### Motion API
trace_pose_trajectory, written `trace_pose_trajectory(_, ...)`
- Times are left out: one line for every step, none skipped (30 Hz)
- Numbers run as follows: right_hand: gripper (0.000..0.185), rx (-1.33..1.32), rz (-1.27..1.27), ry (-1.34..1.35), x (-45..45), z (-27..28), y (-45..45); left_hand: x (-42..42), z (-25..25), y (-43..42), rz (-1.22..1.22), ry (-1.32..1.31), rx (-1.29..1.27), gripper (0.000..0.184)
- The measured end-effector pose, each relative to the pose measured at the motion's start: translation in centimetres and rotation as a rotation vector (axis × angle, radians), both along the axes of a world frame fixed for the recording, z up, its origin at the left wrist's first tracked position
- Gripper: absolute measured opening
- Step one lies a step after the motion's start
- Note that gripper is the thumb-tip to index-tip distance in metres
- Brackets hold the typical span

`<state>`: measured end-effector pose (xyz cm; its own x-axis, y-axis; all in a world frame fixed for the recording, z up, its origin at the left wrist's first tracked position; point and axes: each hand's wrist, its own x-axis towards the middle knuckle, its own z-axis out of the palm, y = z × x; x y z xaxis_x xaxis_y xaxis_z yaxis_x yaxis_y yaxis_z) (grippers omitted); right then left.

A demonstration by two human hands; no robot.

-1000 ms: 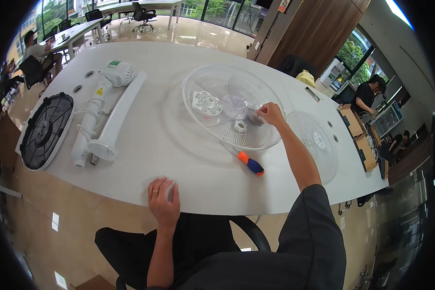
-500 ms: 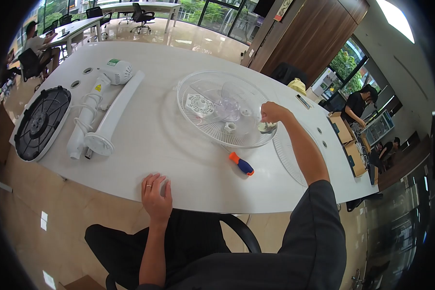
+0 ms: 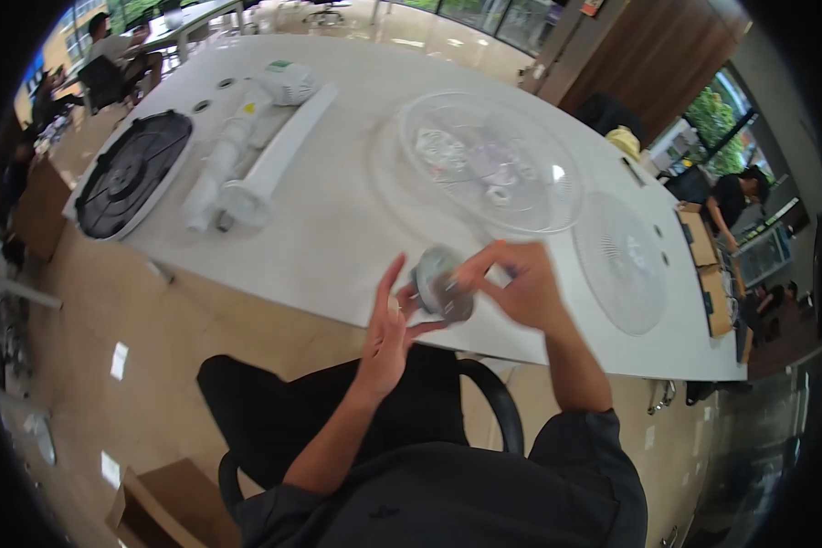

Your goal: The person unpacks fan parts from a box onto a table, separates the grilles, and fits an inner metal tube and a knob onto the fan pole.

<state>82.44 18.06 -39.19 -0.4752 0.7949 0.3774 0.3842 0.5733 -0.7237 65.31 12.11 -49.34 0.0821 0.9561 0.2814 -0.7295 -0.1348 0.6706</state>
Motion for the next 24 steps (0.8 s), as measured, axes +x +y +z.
trace_pose_trajectory(0.009, -0.018, 0.067, 0.003, -2.1, -1.5, -1.0, -0.6, -0.1, -0.3, -0.041, -0.059, -0.074, 0.069)
trace_pose_trajectory(0.007, -0.104, 0.024, 0.014, -4.2, -2.8, -1.8, -1.4, -0.6, -0.3, -0.082, -0.122, -0.141, 0.069)
trace_pose_trajectory(0.015, -0.102, -0.015, 0.002, -5.5, -4.3, -1.6, -2.3, -1.4, 0.2, -0.059, -0.104, -0.132, 0.069)
trace_pose_trajectory(0.025, -0.101, -0.059, -0.013, -6.4, -5.9, -1.2, -3.2, -2.7, 0.9, -0.025, -0.057, -0.177, 0.070)
trace_pose_trajectory(0.025, -0.094, -0.047, 0.000, -7.7, -6.8, -0.6, -3.9, -3.5, 1.6, 0.006, -0.013, -0.224, 0.071)
trace_pose_trajectory(0.039, 0.093, -0.183, 0.020, -8.9, -7.5, 0.1, -4.4, -4.2, 2.6, 0.015, -0.002, -0.218, 0.071)
trace_pose_trajectory(0.053, 0.279, -0.324, 0.041, -9.8, -8.2, 0.7, -4.8, -4.3, 3.6, 0.050, 0.057, -0.222, 0.070)
trace_pose_trajectory(0.053, 0.290, -0.322, 0.053, -10.4, -9.2, 1.2, -5.2, -4.7, 4.7, 0.085, 0.114, -0.220, 0.070)
trace_pose_trajectory(0.066, 0.113, -0.311, 0.038, -10.8, -10.2, 1.7, -5.6, -5.9, 5.9, 0.087, 0.122, -0.206, 0.070)
trace_pose_trajectory(0.078, -0.062, -0.298, 0.019, -11.2, -10.8, 2.2, -5.8, -7.5, 7.5, 0.135, 0.290, -0.130, 0.070)
trace_pose_trajectory(0.072, 0.052, -0.356, -0.015, -11.8, -10.8, 2.6, -5.9, -7.8, 8.6, 0.187, 0.451, -0.052, 0.070)
trace_pose_trajectory(0.072, 0.064, -0.354, -0.018, -12.3, -11.1, 3.2, -5.4, -8.3, 9.4, 0.191, 0.445, -0.042, 0.070)
trace_pose_trajectory(0.069, 0.086, -0.396, -0.020, -12.8, -11.6, 4.1, -4.5, -8.3, 10.1, 0.246, 0.191, -0.197, 0.062)
trace_pose_trajectory(0.067, 0.103, -0.436, -0.023, -13.1, -11.7, 4.9, -4.1, -8.6, 11.0, 0.296, -0.067, -0.353, 0.055)
trace_pose_trajectory(0.067, 0.101, -0.425, -0.030, -13.3, -12.1, 5.6, -4.5, -10.1, 12.6, 0.305, -0.074, -0.357, 0.055)
trace_pose_trajectory(0.063, 0.156, -0.441, -0.015, -13.6, -12.5, 6.1, -5.3, -12.8, 14.8, 0.215, -0.005, -0.264, 0.065)
trace_pose_trajectory(0.060, 0.201, -0.457, 0.000, -13.9, -13.1, 6.4, -5.9, -13.8, 15.5, 0.124, 0.066, -0.180, 0.074)
trace_pose_trajectory(0.060, 0.184, -0.446, -0.008, -14.1, -13.5, 6.7, -6.2, -15.1, 15.5, 0.133, 0.062, -0.200, 0.074)
trace_pose_trajectory(0.057, 0.256, -0.436, 0.011, -14.3, -13.6, 7.2, -6.4, -14.4, 14.8, 0.107, 0.007, -0.271, 0.071)
trace_pose_trajectory(0.055, 0.334, -0.429, 0.034, -14.4, -13.5, 7.7, -6.7, -12.9, 14.2, 0.080, -0.046, -0.335, 0.068)
trace_pose_trajectory(0.055, 0.333, -0.424, 0.034, -14.5, -13.5, 8.0, -6.9, -11.0, 13.7, 0.050, -0.097, -0.391, 0.066)
trace_pose_trajectory(0.053, 0.385, -0.395, 0.018, -14.4, -13.4, 8.3, -7.1, -9.1, 13.4, 0.019, -0.148, -0.442, 0.063)
trace_pose_trajectory(0.052, 0.436, -0.367, 0.002, -14.3, -13.3, 8.6, -7.3, -7.8, 13.3, -0.014, -0.198, -0.493, 0.060)
trace_pose_trajectory(0.052, 0.438, -0.366, 0.005, -14.2, -13.2, 8.9, -7.5, -6.9, 13.2, -0.011, -0.197, -0.491, 0.060)
